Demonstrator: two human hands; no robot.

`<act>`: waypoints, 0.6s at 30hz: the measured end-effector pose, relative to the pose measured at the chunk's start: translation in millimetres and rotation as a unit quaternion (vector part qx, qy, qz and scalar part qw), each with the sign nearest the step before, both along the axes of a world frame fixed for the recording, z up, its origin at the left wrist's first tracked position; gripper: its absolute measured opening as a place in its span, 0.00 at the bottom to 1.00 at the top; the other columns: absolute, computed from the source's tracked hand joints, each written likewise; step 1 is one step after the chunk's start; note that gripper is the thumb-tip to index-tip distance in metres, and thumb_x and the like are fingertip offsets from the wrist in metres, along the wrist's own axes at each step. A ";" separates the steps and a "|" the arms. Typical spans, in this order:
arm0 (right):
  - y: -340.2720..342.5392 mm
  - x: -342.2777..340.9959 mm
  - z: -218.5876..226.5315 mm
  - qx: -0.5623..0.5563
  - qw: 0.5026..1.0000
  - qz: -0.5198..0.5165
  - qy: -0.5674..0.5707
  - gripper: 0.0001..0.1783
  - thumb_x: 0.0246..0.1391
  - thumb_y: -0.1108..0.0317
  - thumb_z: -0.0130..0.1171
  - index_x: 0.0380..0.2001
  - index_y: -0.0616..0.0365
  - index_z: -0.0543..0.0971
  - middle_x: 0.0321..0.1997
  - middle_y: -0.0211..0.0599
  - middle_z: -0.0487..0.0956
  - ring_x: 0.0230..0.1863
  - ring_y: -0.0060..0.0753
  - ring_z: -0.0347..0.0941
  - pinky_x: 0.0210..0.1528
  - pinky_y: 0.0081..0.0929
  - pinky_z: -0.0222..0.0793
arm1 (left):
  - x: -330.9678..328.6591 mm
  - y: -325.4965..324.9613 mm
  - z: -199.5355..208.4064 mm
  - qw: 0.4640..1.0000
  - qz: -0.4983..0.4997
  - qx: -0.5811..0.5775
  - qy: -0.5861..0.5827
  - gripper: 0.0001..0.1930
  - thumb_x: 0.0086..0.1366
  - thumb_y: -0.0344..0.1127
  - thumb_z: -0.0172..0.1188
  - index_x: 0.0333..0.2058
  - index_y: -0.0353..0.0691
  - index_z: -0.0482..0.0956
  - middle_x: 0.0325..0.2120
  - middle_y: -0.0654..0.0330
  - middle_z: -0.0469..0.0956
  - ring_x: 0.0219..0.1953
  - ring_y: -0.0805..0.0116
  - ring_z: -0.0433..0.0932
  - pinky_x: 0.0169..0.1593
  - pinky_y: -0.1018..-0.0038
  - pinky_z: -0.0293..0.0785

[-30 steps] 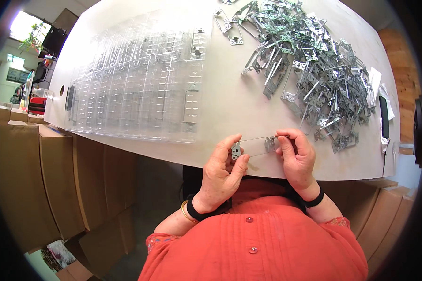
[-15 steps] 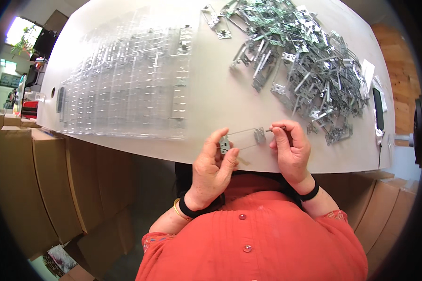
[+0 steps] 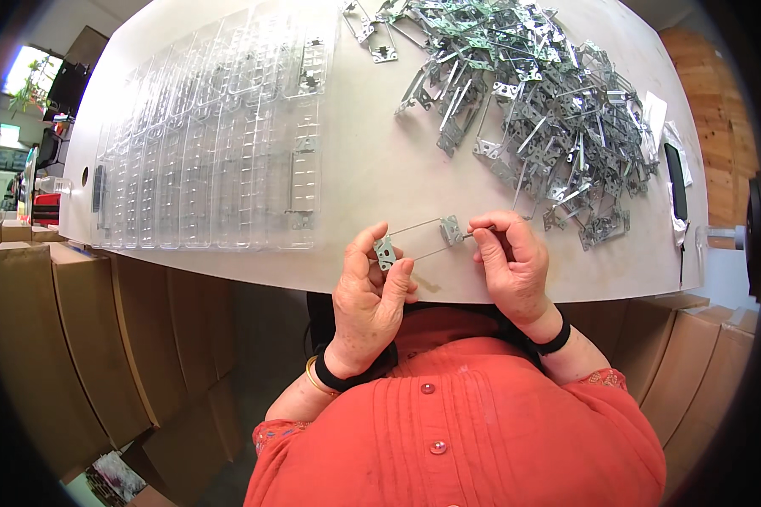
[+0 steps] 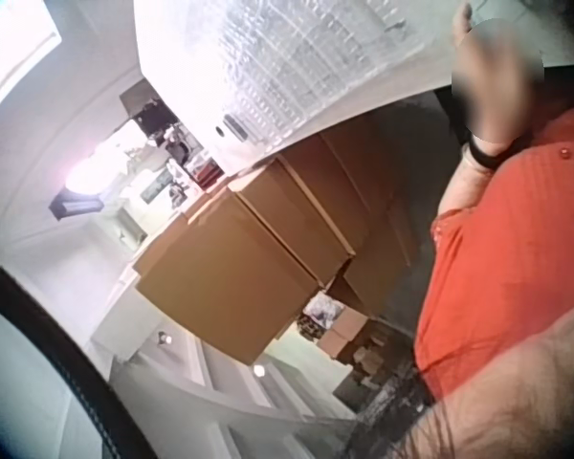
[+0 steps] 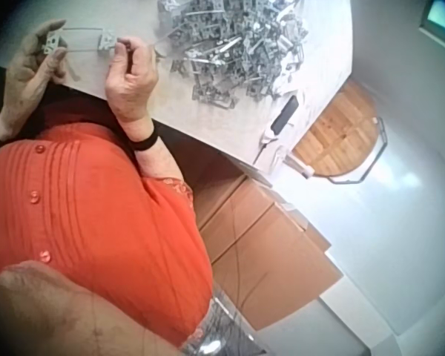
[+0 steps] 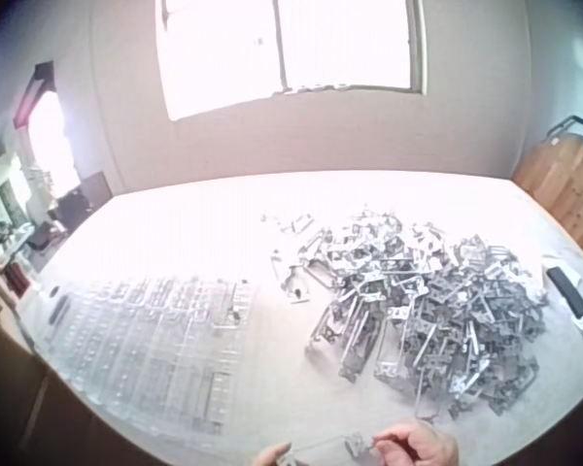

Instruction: The person assembles small metal hardware components by hand, inserting a thin metal pin into a bracket and placing the finished unit into a clear plastic tray. The person repeats this process with multiple components from a pile on the table.

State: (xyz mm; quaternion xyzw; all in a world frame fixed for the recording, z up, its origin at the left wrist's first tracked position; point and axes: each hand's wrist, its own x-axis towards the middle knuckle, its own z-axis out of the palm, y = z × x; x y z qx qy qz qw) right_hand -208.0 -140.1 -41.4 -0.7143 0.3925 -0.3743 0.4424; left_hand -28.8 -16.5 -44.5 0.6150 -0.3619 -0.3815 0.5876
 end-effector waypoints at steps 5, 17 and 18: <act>-0.6 1.7 2.6 -0.019 1.000 0.006 0.006 0.06 0.68 0.80 0.65 0.46 0.60 0.84 0.35 0.33 0.80 0.29 0.23 0.76 0.33 0.23 0.72 | -0.1 0.0 -0.3 1.000 0.002 -0.003 0.011 0.27 0.79 0.28 0.62 0.71 0.32 0.64 0.46 0.59 0.80 0.33 0.79 0.83 0.35 0.80 0.86; -0.9 0.9 3.2 -0.026 0.999 0.007 0.025 0.05 0.68 0.78 0.68 0.45 0.59 0.84 0.35 0.33 0.82 0.31 0.25 0.77 0.35 0.24 0.72 | -0.5 -0.3 1.8 1.000 0.006 0.001 -0.001 0.27 0.79 0.29 0.63 0.71 0.32 0.65 0.45 0.59 0.81 0.33 0.79 0.83 0.34 0.80 0.86; -1.0 1.0 3.5 -0.028 0.999 0.007 0.027 0.05 0.68 0.78 0.68 0.45 0.59 0.84 0.36 0.33 0.82 0.31 0.25 0.77 0.35 0.24 0.73 | -0.5 -0.3 1.8 1.000 0.006 0.001 -0.002 0.27 0.79 0.29 0.63 0.71 0.32 0.65 0.45 0.59 0.81 0.33 0.79 0.83 0.34 0.80 0.86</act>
